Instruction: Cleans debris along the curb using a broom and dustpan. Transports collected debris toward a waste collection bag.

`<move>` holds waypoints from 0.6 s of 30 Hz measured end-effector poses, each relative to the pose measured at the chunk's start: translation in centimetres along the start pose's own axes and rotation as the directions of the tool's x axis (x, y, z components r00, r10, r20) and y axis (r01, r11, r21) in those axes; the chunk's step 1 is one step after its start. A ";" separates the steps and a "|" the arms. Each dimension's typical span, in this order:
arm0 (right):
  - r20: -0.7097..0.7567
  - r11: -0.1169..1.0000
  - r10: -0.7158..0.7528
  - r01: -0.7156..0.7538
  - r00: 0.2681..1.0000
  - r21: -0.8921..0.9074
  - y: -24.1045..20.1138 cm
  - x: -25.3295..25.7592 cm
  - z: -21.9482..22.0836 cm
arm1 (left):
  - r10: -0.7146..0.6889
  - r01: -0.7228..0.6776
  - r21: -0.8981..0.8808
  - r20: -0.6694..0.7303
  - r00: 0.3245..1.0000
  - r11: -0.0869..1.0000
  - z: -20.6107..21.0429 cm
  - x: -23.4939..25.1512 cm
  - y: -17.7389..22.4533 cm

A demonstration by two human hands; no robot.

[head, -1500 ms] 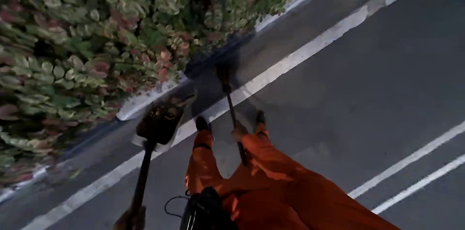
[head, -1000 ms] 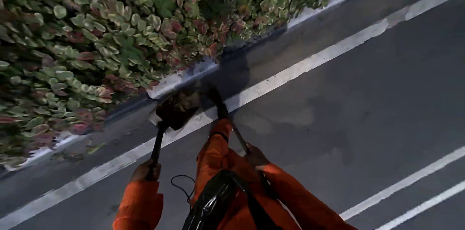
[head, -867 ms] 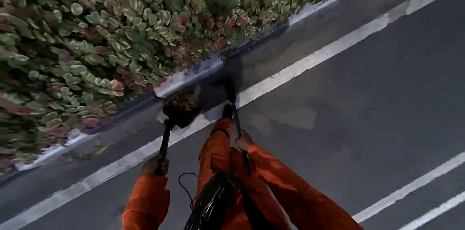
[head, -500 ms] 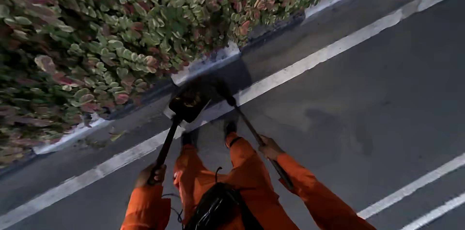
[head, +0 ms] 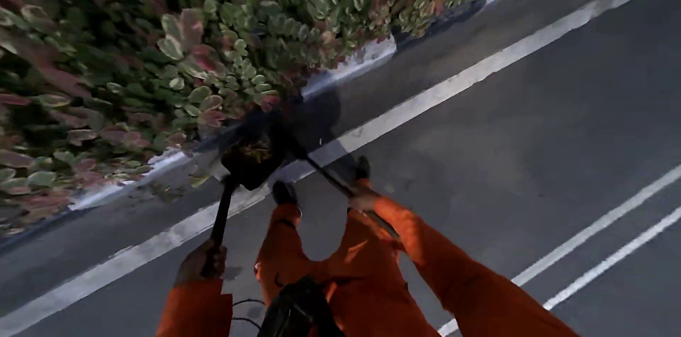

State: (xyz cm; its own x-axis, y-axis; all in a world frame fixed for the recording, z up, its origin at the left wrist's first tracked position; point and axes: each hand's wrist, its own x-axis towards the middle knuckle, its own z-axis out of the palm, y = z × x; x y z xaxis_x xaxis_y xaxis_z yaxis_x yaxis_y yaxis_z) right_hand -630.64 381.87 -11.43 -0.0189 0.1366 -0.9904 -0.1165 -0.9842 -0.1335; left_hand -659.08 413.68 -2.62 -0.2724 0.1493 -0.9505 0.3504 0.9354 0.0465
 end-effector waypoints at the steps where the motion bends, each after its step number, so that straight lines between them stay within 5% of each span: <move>1: 0.010 0.998 -0.012 0.011 1.000 0.061 0.7 -0.9 2.0 | 0.006 -0.007 0.032 0.023 1.000 0.999 -1.1 0.3 0.6; 6: -0.209 0.953 0.106 -0.040 0.972 0.301 3.6 -6.9 6.7 | 0.015 -0.024 0.084 0.104 0.994 0.996 -4.1 2.2 1.7; 11: -0.266 0.851 0.305 -0.136 0.914 0.508 0.4 -2.9 8.5 | 0.011 -0.021 0.103 0.095 0.995 0.994 -4.2 2.4 1.9; 18: -0.026 0.770 0.047 -0.019 0.999 0.638 2.1 -5.7 9.3 | -0.009 -0.001 0.121 0.083 0.996 0.993 -6.0 2.7 1.8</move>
State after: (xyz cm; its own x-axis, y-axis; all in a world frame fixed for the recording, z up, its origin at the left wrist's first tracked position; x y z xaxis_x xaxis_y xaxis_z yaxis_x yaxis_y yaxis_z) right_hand -640.03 380.11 -5.73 0.0017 0.0877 -0.9961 -0.7231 -0.6879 -0.0618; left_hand -664.53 417.71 -3.29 -0.1999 0.1137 -0.9732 0.4565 0.8896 0.0102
